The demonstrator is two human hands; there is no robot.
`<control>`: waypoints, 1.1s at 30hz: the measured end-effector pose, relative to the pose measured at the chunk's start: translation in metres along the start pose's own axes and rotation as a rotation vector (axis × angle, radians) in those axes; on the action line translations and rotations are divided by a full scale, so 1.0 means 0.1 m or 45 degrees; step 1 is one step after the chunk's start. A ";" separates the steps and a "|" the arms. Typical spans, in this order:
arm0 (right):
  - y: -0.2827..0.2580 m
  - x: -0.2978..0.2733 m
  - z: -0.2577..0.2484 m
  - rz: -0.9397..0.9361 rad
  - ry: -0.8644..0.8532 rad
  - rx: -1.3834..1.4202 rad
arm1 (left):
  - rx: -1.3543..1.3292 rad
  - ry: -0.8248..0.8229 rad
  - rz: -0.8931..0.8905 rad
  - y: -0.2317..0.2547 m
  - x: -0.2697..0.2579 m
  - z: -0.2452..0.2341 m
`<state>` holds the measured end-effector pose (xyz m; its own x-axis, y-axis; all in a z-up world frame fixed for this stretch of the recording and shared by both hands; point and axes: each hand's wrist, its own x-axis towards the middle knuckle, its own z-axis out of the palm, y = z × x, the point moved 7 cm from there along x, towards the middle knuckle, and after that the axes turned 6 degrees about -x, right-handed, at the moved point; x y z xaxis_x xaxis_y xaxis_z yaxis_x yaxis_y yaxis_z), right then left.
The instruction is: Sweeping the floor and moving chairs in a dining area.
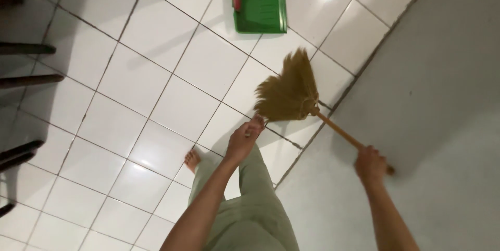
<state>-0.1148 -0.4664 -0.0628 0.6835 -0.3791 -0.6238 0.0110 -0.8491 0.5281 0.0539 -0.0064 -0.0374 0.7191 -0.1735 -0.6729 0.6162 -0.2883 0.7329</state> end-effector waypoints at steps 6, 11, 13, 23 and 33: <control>-1.37 -0.18 -1.61 -0.351 0.146 0.564 | -0.027 0.169 -0.072 0.16 -0.41 -0.79; -2.97 -0.72 -2.93 -0.844 0.481 0.883 | -0.044 0.414 0.037 -0.09 -0.93 -1.95; -3.48 -1.24 -3.69 -0.990 0.582 0.897 | -0.029 0.509 0.089 -0.25 -1.20 -2.51; -5.38 -2.73 -4.67 -0.942 0.208 1.268 | 0.010 0.731 0.175 -1.20 -2.79 -4.82; -7.00 -3.46 -6.28 -1.001 0.320 1.586 | 0.176 1.062 0.464 -0.64 -3.88 -7.23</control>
<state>0.0992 0.4898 0.1452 0.9045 0.2739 -0.3268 -0.0989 -0.6108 -0.7856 -0.0328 0.7602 0.2495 0.8929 0.4442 -0.0729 0.3008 -0.4682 0.8309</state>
